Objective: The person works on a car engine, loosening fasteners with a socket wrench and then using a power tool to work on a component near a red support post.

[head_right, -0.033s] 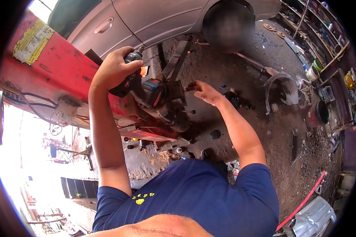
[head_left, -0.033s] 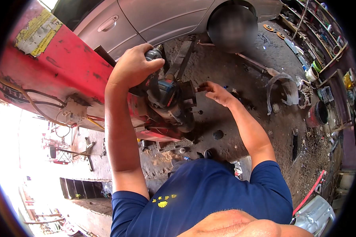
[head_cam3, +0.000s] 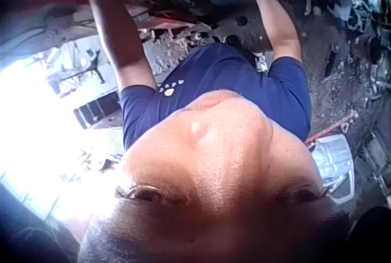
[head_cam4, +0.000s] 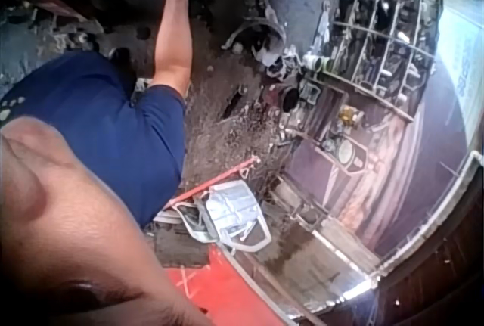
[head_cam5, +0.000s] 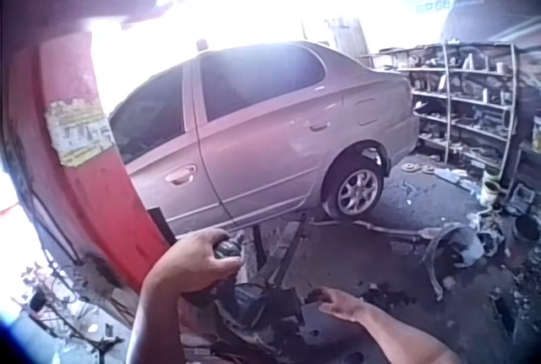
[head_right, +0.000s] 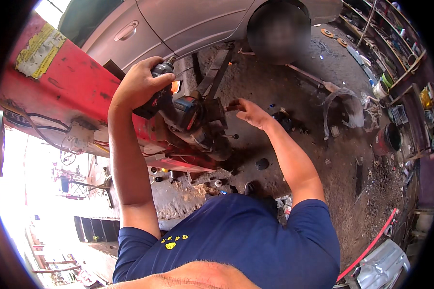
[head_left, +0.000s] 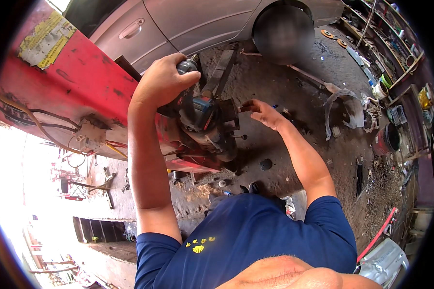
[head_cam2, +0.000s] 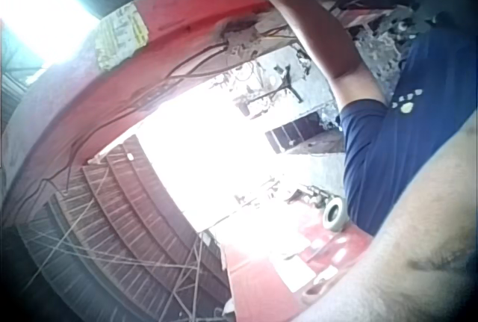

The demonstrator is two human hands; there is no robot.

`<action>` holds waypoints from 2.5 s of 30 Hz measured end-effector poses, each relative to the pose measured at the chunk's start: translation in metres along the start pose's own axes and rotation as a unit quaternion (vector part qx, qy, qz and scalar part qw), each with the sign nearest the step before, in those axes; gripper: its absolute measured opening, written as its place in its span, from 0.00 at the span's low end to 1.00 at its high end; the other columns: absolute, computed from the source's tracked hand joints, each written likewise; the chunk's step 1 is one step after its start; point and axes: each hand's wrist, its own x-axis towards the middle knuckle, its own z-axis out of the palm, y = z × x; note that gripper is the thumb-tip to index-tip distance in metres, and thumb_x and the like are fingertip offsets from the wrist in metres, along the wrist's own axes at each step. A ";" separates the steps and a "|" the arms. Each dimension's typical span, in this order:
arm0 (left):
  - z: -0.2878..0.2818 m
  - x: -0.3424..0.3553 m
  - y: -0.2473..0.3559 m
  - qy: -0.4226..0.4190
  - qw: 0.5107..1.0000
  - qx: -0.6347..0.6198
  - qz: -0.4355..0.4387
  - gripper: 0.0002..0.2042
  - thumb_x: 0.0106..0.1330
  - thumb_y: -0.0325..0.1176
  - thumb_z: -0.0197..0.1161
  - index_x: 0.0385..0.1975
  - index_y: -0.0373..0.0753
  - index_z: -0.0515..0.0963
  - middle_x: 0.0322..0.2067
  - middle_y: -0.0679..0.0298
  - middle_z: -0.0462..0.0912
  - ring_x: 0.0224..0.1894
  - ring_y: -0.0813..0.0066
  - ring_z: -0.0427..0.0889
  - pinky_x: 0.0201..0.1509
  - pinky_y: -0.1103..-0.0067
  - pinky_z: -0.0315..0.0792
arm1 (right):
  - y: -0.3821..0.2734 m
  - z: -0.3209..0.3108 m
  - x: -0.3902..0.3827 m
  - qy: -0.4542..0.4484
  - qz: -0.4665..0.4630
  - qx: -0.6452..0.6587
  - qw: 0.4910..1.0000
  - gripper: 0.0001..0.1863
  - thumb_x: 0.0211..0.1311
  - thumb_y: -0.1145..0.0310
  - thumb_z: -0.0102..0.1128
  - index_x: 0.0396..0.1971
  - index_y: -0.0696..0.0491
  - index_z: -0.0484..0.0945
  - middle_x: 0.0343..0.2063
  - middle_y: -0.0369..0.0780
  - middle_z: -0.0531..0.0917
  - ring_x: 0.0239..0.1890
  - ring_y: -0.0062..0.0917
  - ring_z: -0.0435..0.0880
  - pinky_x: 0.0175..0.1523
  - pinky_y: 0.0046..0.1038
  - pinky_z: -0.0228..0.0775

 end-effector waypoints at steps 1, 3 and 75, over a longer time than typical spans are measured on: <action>0.000 0.000 0.001 -0.002 1.000 0.000 -0.003 0.28 0.54 0.49 0.68 0.46 0.29 0.84 0.36 0.46 0.89 0.38 0.54 0.90 0.50 0.65 0.82 | 0.001 -0.001 0.000 0.001 0.000 -0.001 1.000 0.30 0.60 0.75 0.56 0.66 0.58 0.73 0.61 0.39 0.83 0.63 0.24 0.77 0.62 0.24 0.67; 0.000 0.000 0.002 -0.003 1.000 -0.004 -0.004 0.28 0.54 0.49 0.68 0.46 0.29 0.84 0.35 0.47 0.89 0.37 0.55 0.90 0.49 0.65 0.82 | 0.003 -0.002 0.000 -0.002 -0.021 -0.012 1.000 0.31 0.60 0.74 0.57 0.66 0.57 0.73 0.60 0.40 0.83 0.62 0.25 0.77 0.61 0.25 0.68; -0.004 -0.008 0.011 0.014 0.999 -0.027 0.020 0.20 0.58 0.43 0.70 0.39 0.29 0.82 0.24 0.56 0.85 0.21 0.70 0.85 0.31 0.71 0.79 | -0.003 -0.001 -0.003 -0.001 -0.016 -0.042 0.999 0.29 0.62 0.75 0.56 0.66 0.57 0.72 0.62 0.39 0.84 0.62 0.23 0.78 0.66 0.26 0.67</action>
